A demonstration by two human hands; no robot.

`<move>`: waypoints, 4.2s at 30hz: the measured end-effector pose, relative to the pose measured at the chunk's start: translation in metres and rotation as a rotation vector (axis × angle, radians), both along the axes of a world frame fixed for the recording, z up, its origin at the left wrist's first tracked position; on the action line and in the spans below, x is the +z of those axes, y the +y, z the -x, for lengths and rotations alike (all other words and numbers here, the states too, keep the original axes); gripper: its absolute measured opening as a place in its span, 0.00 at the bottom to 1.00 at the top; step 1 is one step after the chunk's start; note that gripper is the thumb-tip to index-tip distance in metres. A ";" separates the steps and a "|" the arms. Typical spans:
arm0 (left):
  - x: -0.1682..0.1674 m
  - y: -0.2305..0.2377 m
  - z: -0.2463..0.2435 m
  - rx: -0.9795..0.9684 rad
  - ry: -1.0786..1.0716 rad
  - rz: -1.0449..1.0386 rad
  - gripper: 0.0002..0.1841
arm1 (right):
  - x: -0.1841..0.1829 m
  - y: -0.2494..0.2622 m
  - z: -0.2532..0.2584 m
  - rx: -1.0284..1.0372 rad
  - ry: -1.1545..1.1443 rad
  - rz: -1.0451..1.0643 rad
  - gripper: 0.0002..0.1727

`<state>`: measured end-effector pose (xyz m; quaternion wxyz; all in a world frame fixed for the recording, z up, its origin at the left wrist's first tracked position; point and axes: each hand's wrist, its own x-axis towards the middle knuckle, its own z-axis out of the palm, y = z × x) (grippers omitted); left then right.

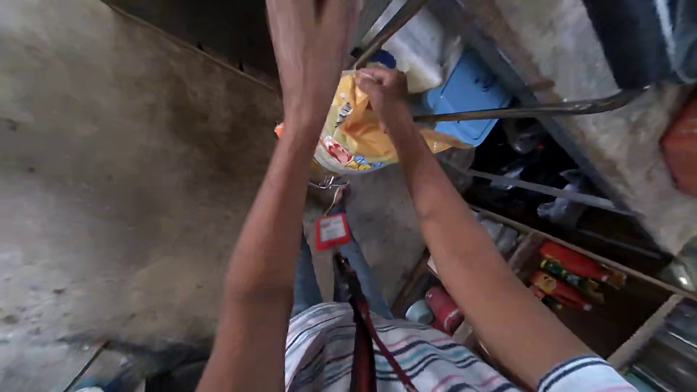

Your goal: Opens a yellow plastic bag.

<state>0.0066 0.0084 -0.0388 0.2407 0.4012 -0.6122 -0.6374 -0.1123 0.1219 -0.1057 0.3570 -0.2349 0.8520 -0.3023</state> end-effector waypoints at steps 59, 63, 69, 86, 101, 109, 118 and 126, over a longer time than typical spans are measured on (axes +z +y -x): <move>-0.137 0.074 -0.038 0.269 0.379 -1.220 0.21 | -0.036 0.011 -0.012 0.396 0.436 0.166 0.09; -0.145 0.075 -0.050 0.278 0.357 -1.178 0.22 | -0.020 0.013 0.005 0.202 0.342 0.094 0.12; -0.134 0.072 -0.047 0.177 0.281 -0.972 0.17 | -0.010 -0.018 -0.017 0.550 0.320 0.006 0.13; -0.143 0.077 -0.054 0.177 0.250 -0.882 0.16 | -0.010 -0.019 0.004 0.477 0.301 -0.157 0.16; -0.144 0.079 -0.054 0.181 0.263 -0.862 0.16 | -0.019 -0.023 -0.024 0.613 0.335 -0.100 0.14; -0.136 0.078 -0.050 0.162 0.249 -0.776 0.15 | -0.017 -0.025 -0.026 0.767 0.549 -0.105 0.13; -0.115 0.070 -0.046 0.045 -0.005 -0.516 0.16 | -0.029 0.001 -0.014 0.181 0.433 -0.026 0.15; -0.109 0.077 -0.035 -0.051 0.428 -0.482 0.26 | -0.015 0.022 -0.003 0.402 0.125 0.285 0.30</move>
